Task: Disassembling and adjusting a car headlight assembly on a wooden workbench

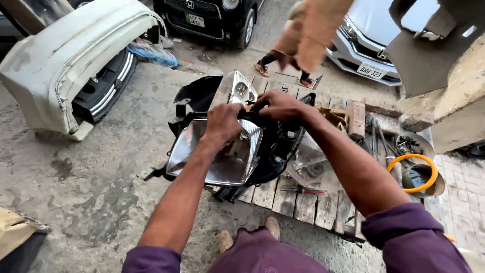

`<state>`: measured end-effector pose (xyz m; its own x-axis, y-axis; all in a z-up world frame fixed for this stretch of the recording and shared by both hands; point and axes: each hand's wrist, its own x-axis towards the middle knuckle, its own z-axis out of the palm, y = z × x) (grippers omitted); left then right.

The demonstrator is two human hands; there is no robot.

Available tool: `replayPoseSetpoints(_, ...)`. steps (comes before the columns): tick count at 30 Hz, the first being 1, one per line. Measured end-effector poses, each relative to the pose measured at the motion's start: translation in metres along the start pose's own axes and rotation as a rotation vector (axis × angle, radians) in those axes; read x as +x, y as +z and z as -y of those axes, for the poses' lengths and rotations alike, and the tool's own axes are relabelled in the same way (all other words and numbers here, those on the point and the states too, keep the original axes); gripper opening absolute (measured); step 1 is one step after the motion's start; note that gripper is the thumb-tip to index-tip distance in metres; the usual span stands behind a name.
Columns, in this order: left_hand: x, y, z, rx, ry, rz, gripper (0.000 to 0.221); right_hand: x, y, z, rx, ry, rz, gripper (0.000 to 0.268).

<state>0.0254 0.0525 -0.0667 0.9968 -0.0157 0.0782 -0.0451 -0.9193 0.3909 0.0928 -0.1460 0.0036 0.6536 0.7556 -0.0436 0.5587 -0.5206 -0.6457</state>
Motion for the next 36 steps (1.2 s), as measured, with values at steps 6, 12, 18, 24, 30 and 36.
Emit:
replayPoseSetpoints(6,0.001,-0.018,-0.008,-0.039,0.085,-0.134,0.034,0.031,0.038,-0.045,-0.603,-0.126,-0.099,0.022)
replayPoseSetpoints(12,0.005,0.007,0.006,0.015,0.085,-0.196,0.026,0.047,0.057,-0.069,-0.615,-0.214,-0.229,0.017)
replayPoseSetpoints(18,-0.013,-0.005,-0.004,0.049,0.141,-0.102,0.028,0.038,0.063,-0.066,-0.594,-0.407,-0.349,0.019)
replayPoseSetpoints(24,-0.001,0.016,0.01,-0.026,0.001,0.149,0.042,0.042,0.068,-0.077,-0.519,-0.352,-0.27,0.018)
replayPoseSetpoints(30,-0.002,0.009,0.0,-0.011,-0.008,0.163,0.04,0.041,0.072,-0.087,-0.453,-0.251,-0.262,0.017)
replayPoseSetpoints(36,-0.008,0.024,0.007,0.103,0.123,0.093,0.038,0.032,0.097,-0.098,-0.438,-0.235,-0.326,0.018)
